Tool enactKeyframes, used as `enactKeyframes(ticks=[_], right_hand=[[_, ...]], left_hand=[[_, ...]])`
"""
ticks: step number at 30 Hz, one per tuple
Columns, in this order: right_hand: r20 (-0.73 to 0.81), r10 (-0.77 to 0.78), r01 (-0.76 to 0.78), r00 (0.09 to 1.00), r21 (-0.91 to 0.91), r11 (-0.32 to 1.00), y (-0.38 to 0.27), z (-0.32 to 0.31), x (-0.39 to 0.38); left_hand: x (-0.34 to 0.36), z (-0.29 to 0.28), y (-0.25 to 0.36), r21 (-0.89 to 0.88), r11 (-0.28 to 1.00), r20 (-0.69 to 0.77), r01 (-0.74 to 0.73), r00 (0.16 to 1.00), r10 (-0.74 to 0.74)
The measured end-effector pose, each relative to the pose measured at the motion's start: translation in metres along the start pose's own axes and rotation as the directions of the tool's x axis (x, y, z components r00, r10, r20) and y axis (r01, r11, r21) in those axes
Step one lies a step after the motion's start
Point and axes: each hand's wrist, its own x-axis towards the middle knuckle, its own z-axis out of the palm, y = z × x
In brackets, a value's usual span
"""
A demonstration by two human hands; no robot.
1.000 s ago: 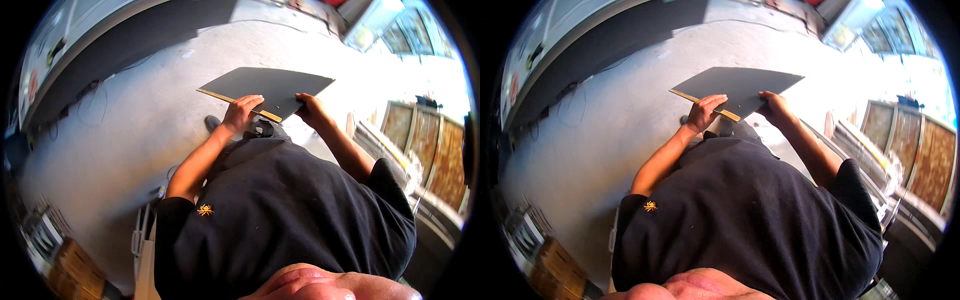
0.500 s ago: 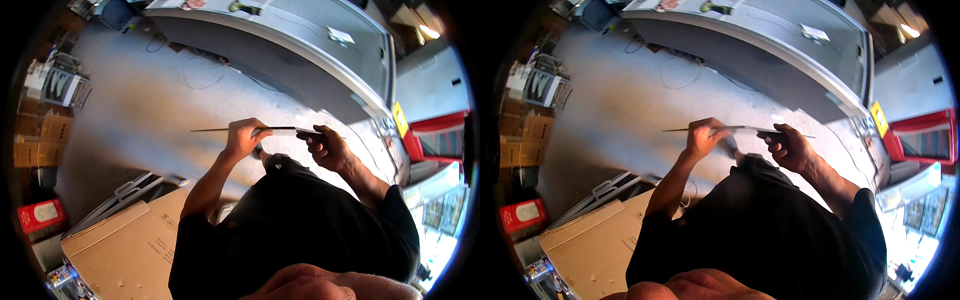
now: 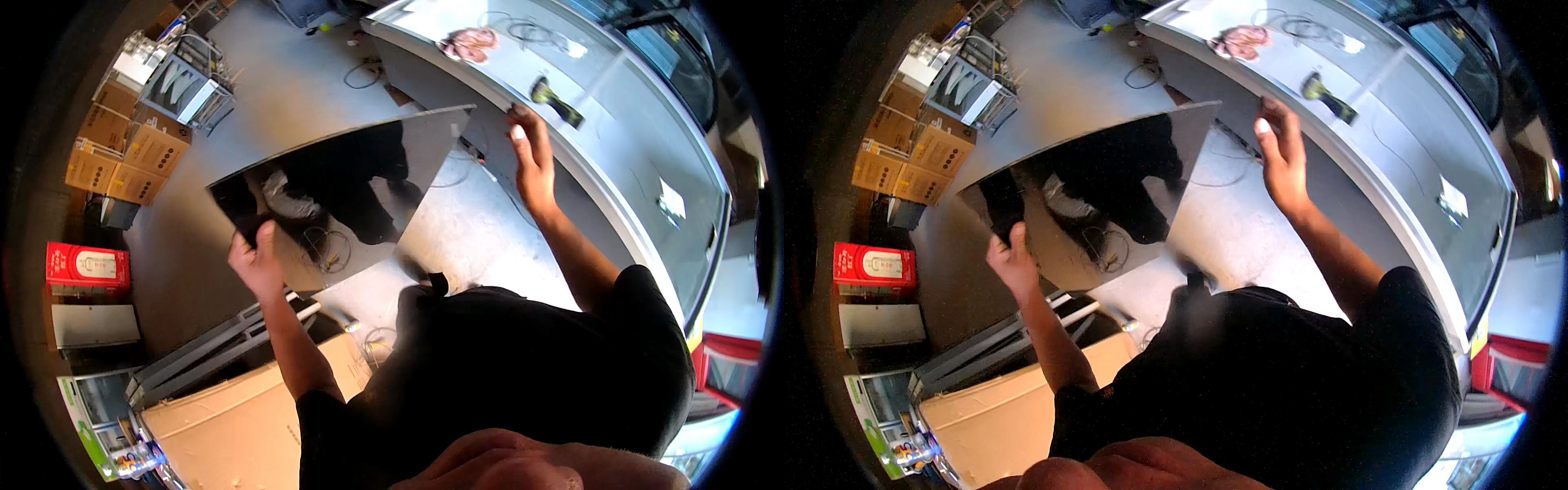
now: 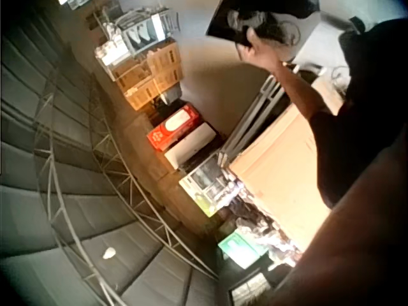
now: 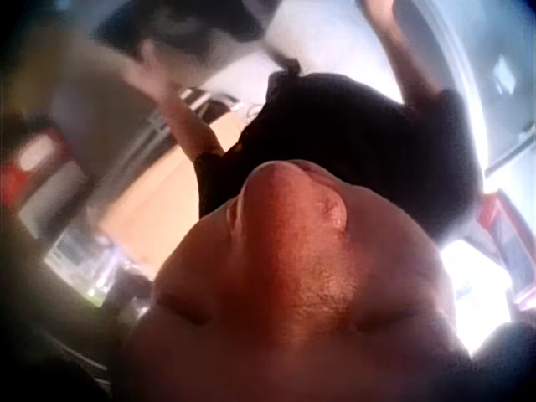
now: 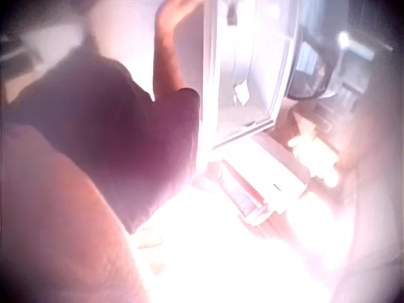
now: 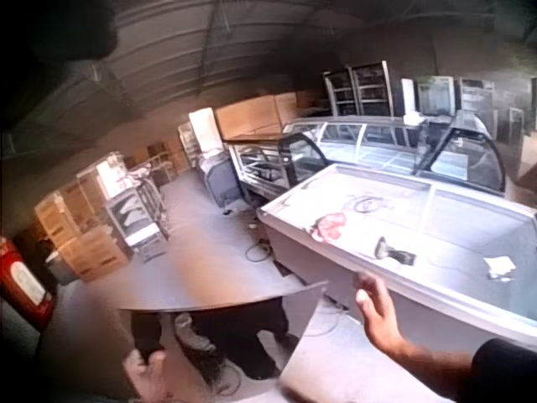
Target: The person applies sealant using a caulking gun, removes a glass panel from a refrigerator, cleans the panel, and then washes a cloth in a basin of water.
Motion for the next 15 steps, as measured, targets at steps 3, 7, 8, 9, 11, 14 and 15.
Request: enactKeyframes(ticks=[3,7,8,9,11,14,15], right_hand=[[0.261,0.091,-0.184,0.961,0.358,0.915,0.035,0.107,0.062],[0.323,0.082,-0.219,0.943,0.416,0.883,0.065,0.227,0.121],[0.292,0.040,-0.177,0.956,0.462,0.869,0.067,0.253,0.138],[0.314,0.043,-0.176,0.948,0.410,0.895,0.068,0.274,0.151],[0.382,0.059,-0.217,0.922,0.386,0.896,0.092,0.316,0.168],[0.528,0.048,-0.243,0.848,0.305,0.921,0.147,0.398,0.163],[0.553,0.065,-0.204,0.830,0.194,0.959,0.164,0.424,0.161]], left_hand=[[0.065,-0.012,-0.036,-0.069,0.995,-0.093,-0.071,0.994,0.064],[0.147,-0.029,-0.086,-0.123,0.987,-0.185,-0.103,0.980,0.079],[0.175,-0.031,-0.097,-0.140,0.987,-0.206,-0.081,0.977,0.051],[0.198,-0.038,-0.107,-0.152,0.987,-0.213,-0.049,0.977,0.015],[0.245,-0.044,-0.123,-0.127,0.991,-0.231,-0.034,0.973,0.004],[0.308,-0.073,-0.175,-0.159,0.987,-0.259,-0.007,0.965,-0.035],[0.330,-0.079,-0.191,-0.196,0.981,-0.289,-0.008,0.956,-0.050]])
